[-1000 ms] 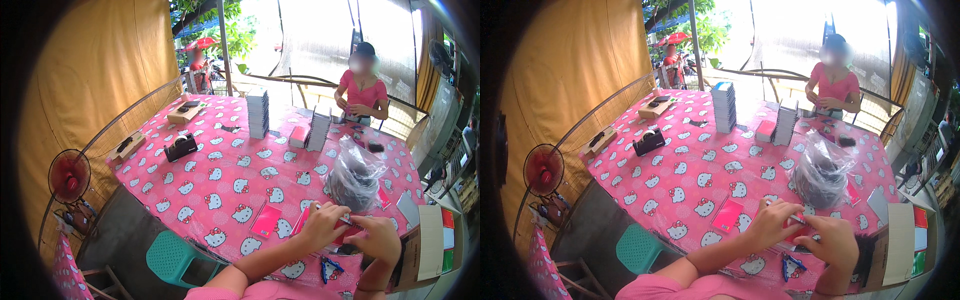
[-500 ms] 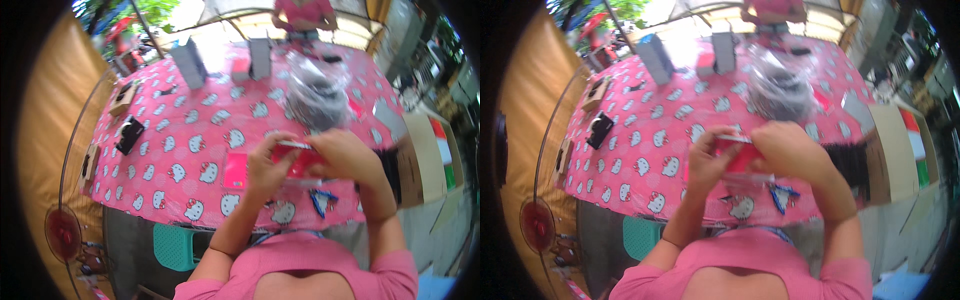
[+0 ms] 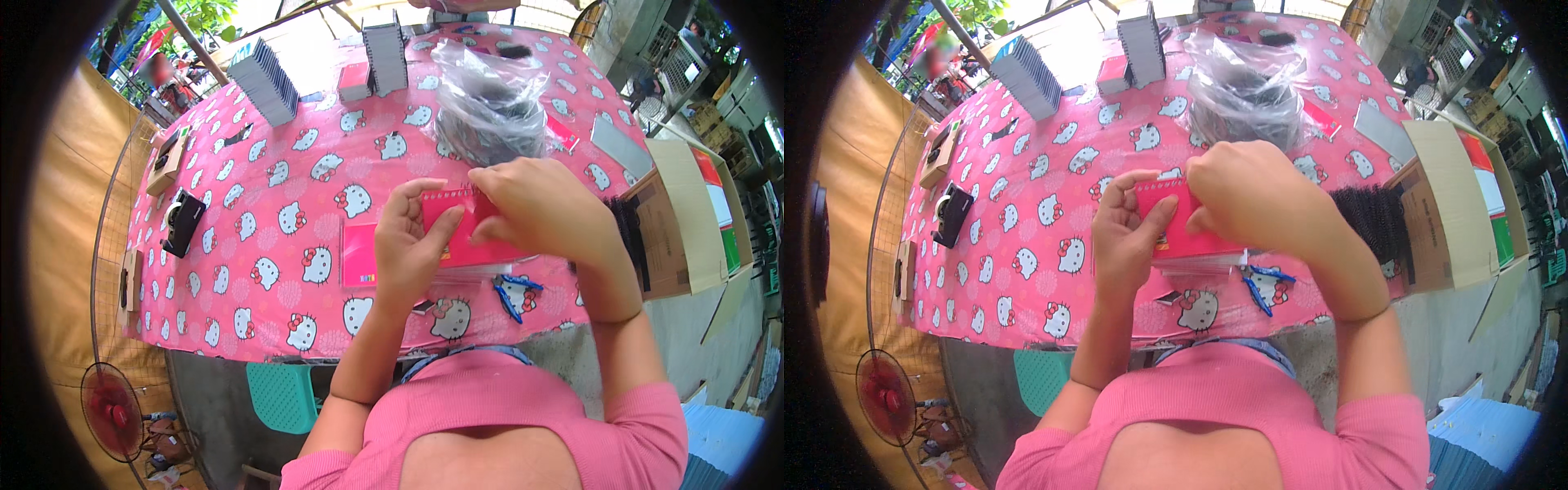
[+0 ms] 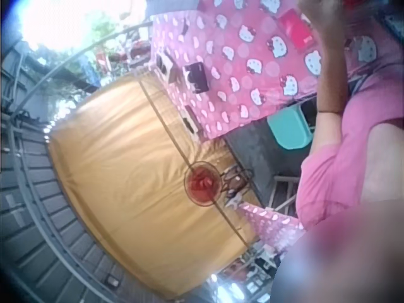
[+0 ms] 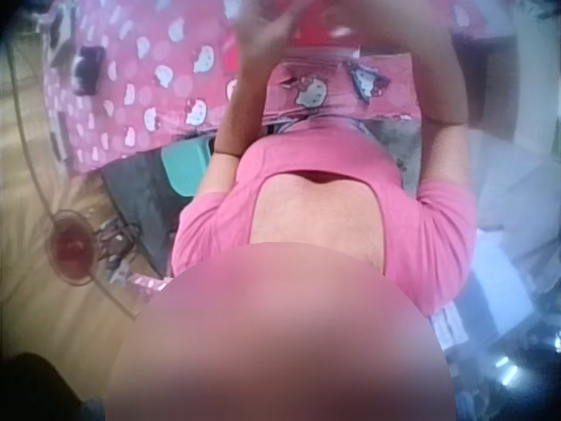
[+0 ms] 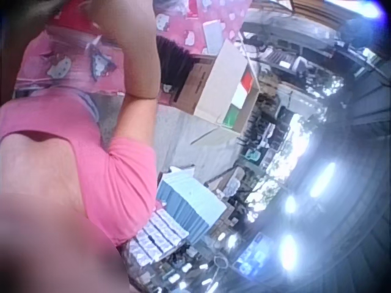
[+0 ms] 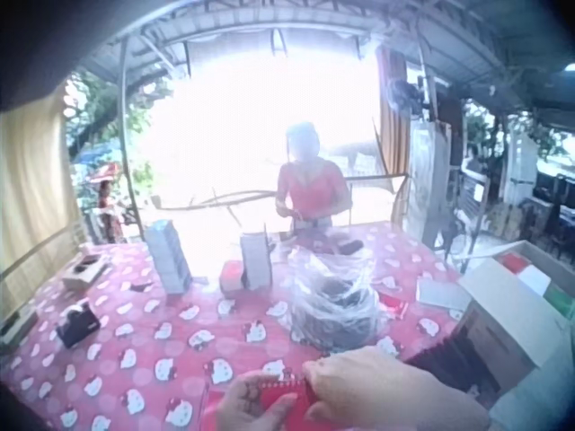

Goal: The person repeatedly picks up stacks of purple spiral-bound notebooks from a table, carries them to a cardboard box, and places them inside. She also handles pink notebooks, removes plastic wrapping, and uses a stapler to attach a label to a notebook before placing it in the box.

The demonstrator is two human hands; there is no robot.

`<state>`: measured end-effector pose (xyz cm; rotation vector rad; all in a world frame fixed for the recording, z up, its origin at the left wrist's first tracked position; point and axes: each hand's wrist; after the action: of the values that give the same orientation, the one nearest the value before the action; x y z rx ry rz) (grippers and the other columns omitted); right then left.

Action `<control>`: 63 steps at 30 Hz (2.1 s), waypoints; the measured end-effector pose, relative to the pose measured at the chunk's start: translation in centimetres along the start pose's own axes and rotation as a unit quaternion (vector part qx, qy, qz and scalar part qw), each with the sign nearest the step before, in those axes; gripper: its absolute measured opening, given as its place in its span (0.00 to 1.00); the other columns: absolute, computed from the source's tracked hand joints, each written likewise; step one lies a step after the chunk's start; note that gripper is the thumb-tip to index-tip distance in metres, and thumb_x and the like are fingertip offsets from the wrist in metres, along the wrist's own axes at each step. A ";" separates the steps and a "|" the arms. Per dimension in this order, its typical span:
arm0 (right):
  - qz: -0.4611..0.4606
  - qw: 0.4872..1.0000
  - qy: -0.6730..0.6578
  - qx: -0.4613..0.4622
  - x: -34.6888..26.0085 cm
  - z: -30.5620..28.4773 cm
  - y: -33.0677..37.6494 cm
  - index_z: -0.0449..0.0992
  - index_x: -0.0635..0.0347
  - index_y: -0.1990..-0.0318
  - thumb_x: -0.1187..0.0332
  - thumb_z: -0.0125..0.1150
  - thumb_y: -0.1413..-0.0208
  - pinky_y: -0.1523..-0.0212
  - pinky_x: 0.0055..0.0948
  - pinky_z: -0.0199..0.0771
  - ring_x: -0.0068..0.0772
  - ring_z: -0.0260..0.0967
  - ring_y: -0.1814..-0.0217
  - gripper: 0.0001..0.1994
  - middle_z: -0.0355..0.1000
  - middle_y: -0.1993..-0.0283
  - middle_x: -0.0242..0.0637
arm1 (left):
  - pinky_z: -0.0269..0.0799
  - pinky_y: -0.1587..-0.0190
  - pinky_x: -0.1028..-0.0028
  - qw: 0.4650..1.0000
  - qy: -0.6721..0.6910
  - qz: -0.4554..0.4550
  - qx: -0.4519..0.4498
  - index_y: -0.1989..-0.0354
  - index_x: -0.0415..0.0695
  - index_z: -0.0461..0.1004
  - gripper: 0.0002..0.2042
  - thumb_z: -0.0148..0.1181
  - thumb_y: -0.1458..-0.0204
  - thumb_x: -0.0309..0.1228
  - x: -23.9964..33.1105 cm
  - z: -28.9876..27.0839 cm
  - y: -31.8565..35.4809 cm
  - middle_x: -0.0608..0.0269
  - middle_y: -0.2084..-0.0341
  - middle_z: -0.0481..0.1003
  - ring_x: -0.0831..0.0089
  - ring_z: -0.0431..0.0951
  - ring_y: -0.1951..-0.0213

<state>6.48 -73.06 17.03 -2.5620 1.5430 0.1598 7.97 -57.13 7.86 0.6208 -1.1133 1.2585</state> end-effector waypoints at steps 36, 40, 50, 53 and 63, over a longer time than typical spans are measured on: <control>0.292 0.938 -0.130 0.135 2.0 18.7 13.3 0.68 0.64 0.53 0.59 0.63 0.53 0.59 0.39 0.66 0.45 0.66 0.54 0.23 0.68 0.53 0.48 | 0.75 0.61 0.72 0.920 -0.198 0.338 0.026 0.66 0.36 0.73 0.12 0.65 0.59 0.16 2.9 0.6 1.9 0.55 0.68 0.76 0.71 0.76 0.65; 0.306 0.934 0.080 0.168 1.2 28.0 15.2 0.67 0.62 0.51 0.57 0.60 0.52 0.53 0.46 0.61 0.49 0.61 0.50 0.24 0.64 0.52 0.48 | 0.74 0.62 0.70 0.862 -0.300 0.399 -0.085 0.67 0.36 0.74 0.11 0.65 0.61 0.16 1.0 1.2 3.4 0.54 0.71 0.76 0.67 0.77 0.66; 0.140 0.933 -0.215 0.251 -3.4 8.2 14.0 0.65 0.61 0.46 0.64 0.60 0.50 0.54 0.38 0.63 0.45 0.62 0.54 0.24 0.62 0.54 0.47 | 0.74 0.66 0.80 0.904 -0.312 0.293 -0.020 0.68 0.35 0.76 0.12 0.66 0.64 0.14 -2.2 1.6 5.7 0.54 0.66 0.76 0.75 0.77 0.65; 0.128 0.947 -0.152 0.252 -4.1 7.9 13.3 0.66 0.60 0.47 0.64 0.62 0.51 0.55 0.39 0.63 0.49 0.62 0.57 0.23 0.63 0.56 0.47 | 0.74 0.66 0.79 0.900 -0.318 0.297 -0.018 0.68 0.35 0.76 0.12 0.66 0.64 0.13 -2.0 2.0 5.9 0.54 0.66 0.76 0.74 0.77 0.66; 0.158 0.688 -0.708 0.012 -4.2 12.4 12.7 0.64 0.66 0.47 0.59 0.50 0.41 0.51 0.31 0.63 0.35 0.63 0.50 0.21 0.64 0.49 0.43 | 0.74 0.62 0.71 0.899 -0.208 0.370 0.112 0.70 0.36 0.71 0.06 0.61 0.56 0.16 -1.3 -0.4 4.7 0.54 0.68 0.76 0.70 0.76 0.67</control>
<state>-6.91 -73.05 4.63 -1.1730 1.0983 1.6221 3.75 -56.11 5.61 0.6836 -1.6645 1.9892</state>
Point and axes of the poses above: each hand's wrist, its own y-axis away from the middle knuckle, its own z-axis out of the palm, x = y × z
